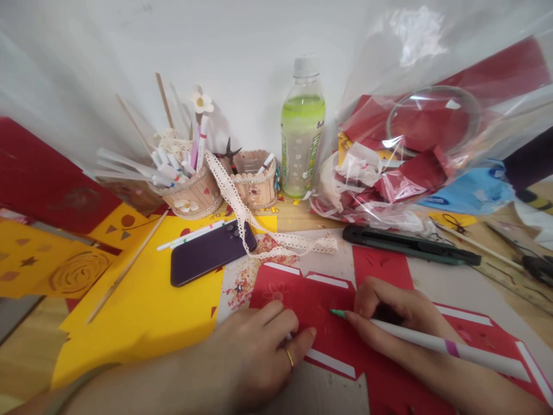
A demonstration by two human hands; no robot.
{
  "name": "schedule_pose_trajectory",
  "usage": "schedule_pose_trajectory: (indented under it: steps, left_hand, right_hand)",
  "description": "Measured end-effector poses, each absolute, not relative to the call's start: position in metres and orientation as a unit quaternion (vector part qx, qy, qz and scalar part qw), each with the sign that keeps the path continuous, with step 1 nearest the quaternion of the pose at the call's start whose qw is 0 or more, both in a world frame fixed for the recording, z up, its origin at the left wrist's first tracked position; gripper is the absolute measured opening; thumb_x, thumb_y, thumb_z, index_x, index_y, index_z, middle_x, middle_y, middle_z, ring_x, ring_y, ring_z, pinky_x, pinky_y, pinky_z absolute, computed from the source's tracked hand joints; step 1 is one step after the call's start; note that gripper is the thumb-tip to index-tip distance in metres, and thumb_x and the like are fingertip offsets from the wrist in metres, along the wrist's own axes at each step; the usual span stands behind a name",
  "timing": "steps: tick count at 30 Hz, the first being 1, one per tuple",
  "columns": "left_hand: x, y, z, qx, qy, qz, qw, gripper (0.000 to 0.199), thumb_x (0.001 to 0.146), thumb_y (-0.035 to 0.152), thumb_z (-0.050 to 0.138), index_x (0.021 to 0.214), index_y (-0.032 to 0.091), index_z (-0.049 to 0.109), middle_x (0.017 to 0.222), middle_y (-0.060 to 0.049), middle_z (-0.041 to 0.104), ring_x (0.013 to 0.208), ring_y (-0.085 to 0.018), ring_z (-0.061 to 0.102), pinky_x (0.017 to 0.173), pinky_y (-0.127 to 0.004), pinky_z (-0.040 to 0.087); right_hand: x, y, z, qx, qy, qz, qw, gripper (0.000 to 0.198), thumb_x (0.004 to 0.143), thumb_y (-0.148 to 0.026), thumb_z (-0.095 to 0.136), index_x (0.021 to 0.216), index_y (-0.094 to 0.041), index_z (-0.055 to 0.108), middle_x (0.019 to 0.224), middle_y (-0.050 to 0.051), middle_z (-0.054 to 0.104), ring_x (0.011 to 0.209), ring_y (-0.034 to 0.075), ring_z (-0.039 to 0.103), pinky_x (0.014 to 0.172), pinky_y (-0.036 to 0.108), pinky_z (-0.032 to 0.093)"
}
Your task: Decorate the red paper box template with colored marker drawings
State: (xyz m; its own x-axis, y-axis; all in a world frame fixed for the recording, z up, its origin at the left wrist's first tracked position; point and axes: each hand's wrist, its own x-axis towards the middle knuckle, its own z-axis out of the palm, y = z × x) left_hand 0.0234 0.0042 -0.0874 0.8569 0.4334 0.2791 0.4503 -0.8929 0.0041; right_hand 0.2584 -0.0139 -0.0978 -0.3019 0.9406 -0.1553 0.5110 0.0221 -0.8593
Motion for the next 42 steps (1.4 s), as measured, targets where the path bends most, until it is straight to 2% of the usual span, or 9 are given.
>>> schedule_pose_trajectory:
  steps: [5, 28, 34, 42]
  left_hand:
    - [0.0238, 0.0053, -0.0869, -0.962, -0.224, -0.154, 0.024, 0.026, 0.096, 0.018, 0.024, 0.102, 0.019, 0.050, 0.071, 0.002, 0.061, 0.060, -0.016, 0.057, 0.043, -0.024, 0.039]
    - [0.0240, 0.0035, -0.0921, -0.959, -0.236, -0.153, 0.021, 0.023, 0.096, 0.017, 0.027, 0.105, 0.020, 0.048, 0.070, 0.003, 0.060, 0.061, -0.016, 0.057, 0.048, -0.024, 0.039]
    - [0.0225, 0.0041, -0.0916, -0.963, -0.226, -0.143, 0.025, 0.022, 0.095, 0.017, 0.030, 0.107, 0.019, 0.048, 0.072, 0.002, 0.060, 0.062, -0.016, 0.057, 0.048, -0.024, 0.038]
    - [0.0239, 0.0034, -0.0929, -0.960, -0.233, -0.156, 0.026, 0.024, 0.096, 0.017, 0.027, 0.105, 0.020, 0.049, 0.070, 0.002, 0.060, 0.062, -0.016, 0.057, 0.048, -0.025, 0.041]
  right_hand:
    - [0.2579, -0.0131, -0.0975, -0.544, -0.672, 0.440, 0.244, 0.025, 0.090, -0.035, 0.047, 0.068, -0.023, 0.040, 0.062, -0.004, 0.047, 0.056, 0.013, 0.042, 0.049, 0.025, 0.032]
    - [0.2584, -0.0143, -0.0954, -0.534, -0.670, 0.449, 0.254, 0.027, 0.088, -0.034, 0.049, 0.065, -0.023, 0.040, 0.059, -0.004, 0.048, 0.053, 0.012, 0.042, 0.046, 0.025, 0.031]
    - [0.2587, -0.0122, -0.0985, -0.532, -0.673, 0.449, 0.252, 0.026, 0.087, -0.029, 0.050, 0.065, -0.023, 0.040, 0.058, -0.004, 0.047, 0.052, 0.012, 0.041, 0.046, 0.025, 0.031]
    - [0.2591, -0.0148, -0.0967, -0.525, -0.659, 0.472, 0.258, 0.027, 0.089, -0.033, 0.049, 0.065, -0.023, 0.040, 0.060, -0.003, 0.047, 0.053, 0.012, 0.041, 0.047, 0.025, 0.031]
